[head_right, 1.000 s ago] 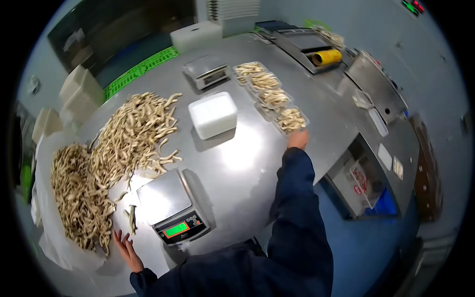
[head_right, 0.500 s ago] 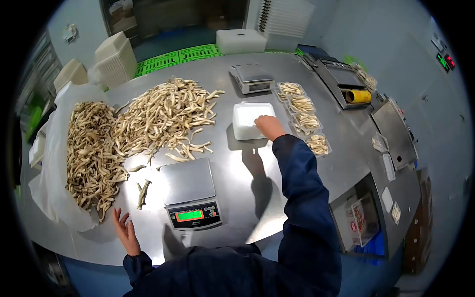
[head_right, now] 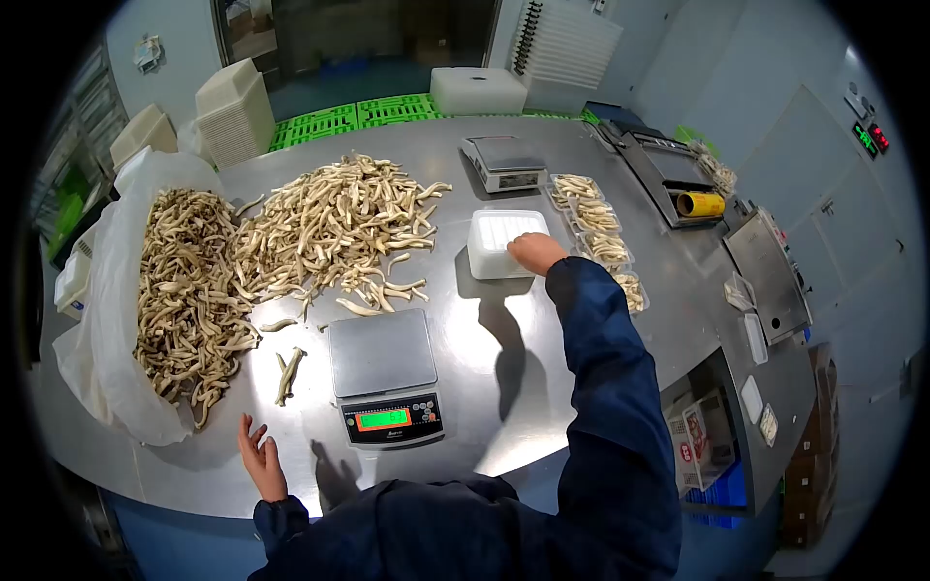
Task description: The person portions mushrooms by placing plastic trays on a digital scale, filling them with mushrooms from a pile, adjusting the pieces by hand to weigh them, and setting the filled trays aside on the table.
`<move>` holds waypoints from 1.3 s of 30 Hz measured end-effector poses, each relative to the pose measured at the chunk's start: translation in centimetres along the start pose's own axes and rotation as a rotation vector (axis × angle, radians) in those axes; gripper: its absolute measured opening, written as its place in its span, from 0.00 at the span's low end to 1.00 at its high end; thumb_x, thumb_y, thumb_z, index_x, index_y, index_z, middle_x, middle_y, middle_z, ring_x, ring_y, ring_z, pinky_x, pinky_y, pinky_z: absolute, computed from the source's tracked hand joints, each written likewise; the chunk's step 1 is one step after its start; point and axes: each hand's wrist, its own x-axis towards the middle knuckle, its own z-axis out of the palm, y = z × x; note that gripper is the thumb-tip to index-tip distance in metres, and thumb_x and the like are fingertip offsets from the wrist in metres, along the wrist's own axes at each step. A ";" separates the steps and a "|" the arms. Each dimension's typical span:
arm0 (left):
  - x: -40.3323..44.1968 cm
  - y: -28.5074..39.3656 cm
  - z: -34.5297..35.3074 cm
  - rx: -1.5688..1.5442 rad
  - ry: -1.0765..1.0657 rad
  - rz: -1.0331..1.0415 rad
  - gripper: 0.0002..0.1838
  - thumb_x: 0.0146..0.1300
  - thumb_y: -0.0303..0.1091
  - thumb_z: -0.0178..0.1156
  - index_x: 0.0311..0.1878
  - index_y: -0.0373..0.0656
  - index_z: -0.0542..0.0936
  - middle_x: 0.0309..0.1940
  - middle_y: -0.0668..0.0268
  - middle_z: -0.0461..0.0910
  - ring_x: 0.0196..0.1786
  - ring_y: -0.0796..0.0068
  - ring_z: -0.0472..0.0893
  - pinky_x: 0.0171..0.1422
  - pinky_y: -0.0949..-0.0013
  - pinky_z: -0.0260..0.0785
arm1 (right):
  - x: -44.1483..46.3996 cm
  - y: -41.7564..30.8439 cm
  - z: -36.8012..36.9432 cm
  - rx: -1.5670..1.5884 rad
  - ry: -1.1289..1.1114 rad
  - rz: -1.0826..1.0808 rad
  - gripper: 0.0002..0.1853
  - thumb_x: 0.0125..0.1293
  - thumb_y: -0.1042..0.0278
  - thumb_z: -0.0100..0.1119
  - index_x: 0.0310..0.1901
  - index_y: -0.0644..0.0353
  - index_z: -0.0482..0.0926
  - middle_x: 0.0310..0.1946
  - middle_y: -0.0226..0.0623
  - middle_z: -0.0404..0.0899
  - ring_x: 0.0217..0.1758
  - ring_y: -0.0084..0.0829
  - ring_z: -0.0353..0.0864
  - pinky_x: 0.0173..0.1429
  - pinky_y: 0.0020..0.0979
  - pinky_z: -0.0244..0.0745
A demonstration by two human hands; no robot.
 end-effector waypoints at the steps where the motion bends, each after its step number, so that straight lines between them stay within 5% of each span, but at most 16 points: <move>1: 0.0 0.0 0.0 0.003 0.000 0.002 0.31 0.61 0.24 0.50 0.70 0.39 0.60 0.67 0.58 0.62 0.58 0.63 0.73 0.57 0.65 0.68 | -0.1 -0.1 0.0 -0.009 0.003 -0.004 0.05 0.58 0.74 0.50 0.31 0.61 0.76 0.30 0.42 0.80 0.40 0.43 0.81 0.46 0.40 0.75; 8: -0.1 0.0 0.3 0.016 -0.021 0.007 0.30 0.62 0.24 0.50 0.69 0.38 0.61 0.65 0.57 0.63 0.58 0.63 0.73 0.57 0.64 0.68 | -0.2 -1.3 -1.4 0.051 0.467 0.310 0.02 0.58 0.72 0.52 0.32 0.58 0.74 0.29 0.39 0.73 0.38 0.44 0.75 0.43 0.43 0.69; 12: -0.2 -0.3 0.4 -0.007 -0.011 0.010 0.29 0.63 0.24 0.52 0.69 0.39 0.61 0.65 0.57 0.64 0.58 0.63 0.74 0.56 0.66 0.69 | 0.7 -6.2 -4.3 0.366 0.674 0.321 0.03 0.59 0.72 0.55 0.31 0.61 0.74 0.29 0.43 0.72 0.37 0.47 0.73 0.41 0.43 0.69; 15: -0.1 -0.2 0.7 -0.005 -0.038 0.001 0.29 0.63 0.24 0.53 0.68 0.39 0.62 0.65 0.57 0.65 0.57 0.63 0.75 0.56 0.66 0.69 | -0.3 -16.4 -9.3 0.606 0.583 0.095 0.03 0.57 0.73 0.55 0.29 0.61 0.71 0.29 0.41 0.71 0.38 0.45 0.74 0.41 0.41 0.69; 17: 0.1 0.2 1.2 -0.026 -0.078 -0.016 0.29 0.62 0.24 0.53 0.68 0.40 0.62 0.65 0.57 0.65 0.58 0.63 0.74 0.56 0.65 0.69 | -0.5 -21.9 -9.3 0.616 0.578 -0.257 0.04 0.55 0.73 0.54 0.33 0.60 0.71 0.31 0.40 0.71 0.38 0.42 0.74 0.41 0.39 0.69; 19: 0.1 1.0 1.4 0.015 -0.094 0.007 0.30 0.61 0.24 0.52 0.68 0.40 0.62 0.65 0.57 0.65 0.58 0.63 0.74 0.57 0.65 0.69 | -0.8 -26.5 -8.9 0.525 0.292 -0.326 0.11 0.54 0.73 0.52 0.40 0.60 0.72 0.34 0.41 0.71 0.40 0.40 0.74 0.41 0.36 0.68; 22: -0.1 1.7 0.3 0.019 -0.070 0.014 0.29 0.62 0.24 0.52 0.68 0.39 0.62 0.65 0.56 0.65 0.58 0.62 0.75 0.58 0.64 0.69 | -0.4 -29.3 -7.6 0.508 0.233 -0.338 0.14 0.54 0.71 0.56 0.44 0.60 0.72 0.35 0.40 0.70 0.41 0.40 0.73 0.42 0.36 0.67; 27: -1.1 -0.9 -2.1 -0.021 0.022 -0.065 0.26 0.63 0.25 0.52 0.66 0.38 0.66 0.57 0.55 0.72 0.55 0.65 0.75 0.57 0.65 0.69 | -1.8 -29.0 -7.9 0.770 0.465 -0.064 0.18 0.56 0.64 0.63 0.46 0.64 0.75 0.41 0.43 0.76 0.46 0.45 0.74 0.50 0.39 0.69; 30: -0.7 -3.9 -2.3 0.047 0.027 -0.174 0.21 0.63 0.27 0.54 0.60 0.37 0.73 0.46 0.59 0.78 0.50 0.69 0.76 0.56 0.66 0.69 | -5.1 -28.7 -5.3 0.913 0.621 0.411 0.13 0.60 0.72 0.60 0.45 0.66 0.76 0.41 0.45 0.76 0.43 0.44 0.76 0.46 0.35 0.73; 32: 1.5 -7.0 -1.2 0.227 -0.066 -0.045 0.21 0.60 0.31 0.57 0.57 0.38 0.74 0.42 0.55 0.77 0.46 0.62 0.77 0.54 0.64 0.69 | -7.9 -29.2 -3.9 1.077 0.500 0.714 0.12 0.62 0.75 0.57 0.47 0.66 0.76 0.43 0.41 0.78 0.42 0.34 0.78 0.42 0.30 0.74; 35: 6.5 -8.4 2.3 0.609 -0.107 0.128 0.28 0.58 0.42 0.60 0.58 0.33 0.73 0.47 0.50 0.75 0.53 0.50 0.71 0.59 0.57 0.63 | -11.7 -30.4 -0.3 1.216 0.404 0.882 0.13 0.62 0.75 0.54 0.48 0.65 0.77 0.46 0.40 0.79 0.43 0.31 0.78 0.44 0.29 0.75; 39: 11.8 -7.9 7.2 0.929 -0.144 0.111 0.34 0.54 0.42 0.62 0.62 0.35 0.66 0.45 0.53 0.75 0.50 0.52 0.73 0.51 0.52 0.69 | -13.5 -31.6 0.6 1.526 0.235 0.831 0.23 0.60 0.71 0.55 0.58 0.66 0.71 0.53 0.43 0.77 0.53 0.33 0.77 0.51 0.30 0.75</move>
